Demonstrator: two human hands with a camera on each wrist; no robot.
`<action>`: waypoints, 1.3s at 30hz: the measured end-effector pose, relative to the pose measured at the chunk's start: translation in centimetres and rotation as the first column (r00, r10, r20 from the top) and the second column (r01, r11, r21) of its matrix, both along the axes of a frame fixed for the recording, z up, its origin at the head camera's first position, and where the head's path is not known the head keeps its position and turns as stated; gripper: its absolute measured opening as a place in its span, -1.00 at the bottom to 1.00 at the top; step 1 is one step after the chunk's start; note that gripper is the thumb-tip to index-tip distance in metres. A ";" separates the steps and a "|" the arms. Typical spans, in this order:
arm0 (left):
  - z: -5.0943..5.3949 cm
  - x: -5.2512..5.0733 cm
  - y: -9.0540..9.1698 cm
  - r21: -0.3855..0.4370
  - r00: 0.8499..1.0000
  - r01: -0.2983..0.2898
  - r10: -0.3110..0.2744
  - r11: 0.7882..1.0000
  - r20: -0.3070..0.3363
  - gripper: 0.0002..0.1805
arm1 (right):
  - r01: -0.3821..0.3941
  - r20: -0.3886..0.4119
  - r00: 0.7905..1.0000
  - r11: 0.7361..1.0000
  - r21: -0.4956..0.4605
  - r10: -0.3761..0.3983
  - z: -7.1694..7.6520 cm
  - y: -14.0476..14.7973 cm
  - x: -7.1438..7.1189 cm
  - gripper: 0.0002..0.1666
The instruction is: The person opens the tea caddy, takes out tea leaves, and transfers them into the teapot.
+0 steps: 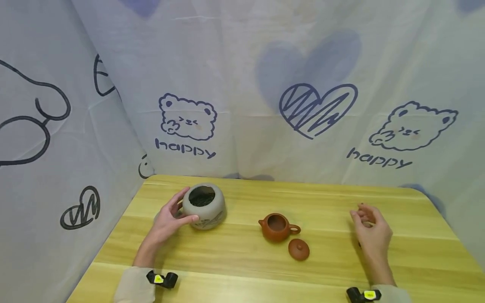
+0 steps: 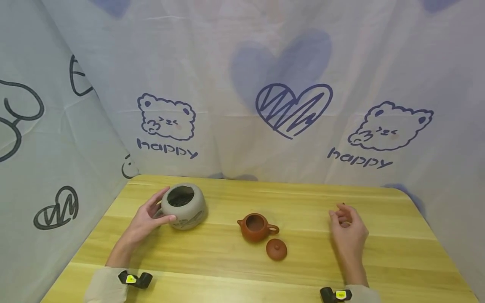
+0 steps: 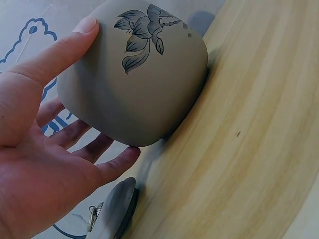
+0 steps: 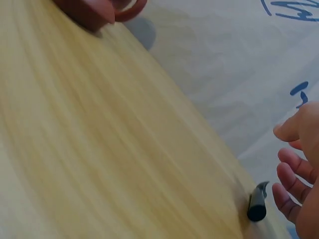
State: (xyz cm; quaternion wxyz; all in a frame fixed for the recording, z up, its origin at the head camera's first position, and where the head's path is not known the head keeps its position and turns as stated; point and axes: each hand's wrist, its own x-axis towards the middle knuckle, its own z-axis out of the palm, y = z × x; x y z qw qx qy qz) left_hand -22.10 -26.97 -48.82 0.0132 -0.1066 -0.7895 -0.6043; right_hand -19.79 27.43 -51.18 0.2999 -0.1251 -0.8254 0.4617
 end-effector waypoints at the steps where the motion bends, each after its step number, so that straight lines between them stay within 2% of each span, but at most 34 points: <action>1: 0.0 0.0 0.0 0.000 1.000 -0.001 0.001 1.000 0.002 0.01 | 0.007 0.023 1.000 1.000 0.006 -0.007 -0.1 0.3 0.0 -0.66; 10: 0.0 0.2 0.1 -0.002 1.000 -0.002 0.002 1.000 0.008 0.01 | 0.057 0.174 0.982 0.995 0.084 -0.071 -1.3 2.2 0.2 -0.60; 14: 0.1 0.2 0.1 -0.007 1.000 -0.009 0.009 1.000 0.012 0.01 | 0.028 0.230 0.972 0.994 0.106 -0.052 -1.3 2.4 0.1 -0.59; 17: 0.1 0.2 0.1 -0.008 1.000 -0.010 0.010 1.000 0.015 0.01 | -0.010 0.268 0.963 0.986 0.167 -0.036 -1.3 2.5 0.1 -0.61; 22: 0.2 0.2 0.0 -0.002 1.000 -0.008 0.008 1.000 0.013 0.01 | -0.060 0.246 0.969 0.957 0.283 -0.012 -1.4 2.4 -0.1 -0.71; 27: 0.2 0.1 0.0 -0.003 1.000 -0.006 0.006 1.000 0.013 0.02 | -0.064 0.221 0.975 0.943 0.327 -0.011 -1.5 2.2 -0.2 -0.80; 33: 0.2 0.0 0.0 -0.005 1.000 -0.002 0.003 1.000 0.019 0.02 | -0.060 0.210 0.978 0.958 0.280 0.000 -1.0 2.0 0.0 -0.76; 39: 0.2 0.0 0.0 -0.010 1.000 -0.005 0.005 1.000 0.017 0.01 | -0.067 0.178 0.983 0.983 0.170 0.036 0.2 1.5 0.0 -0.75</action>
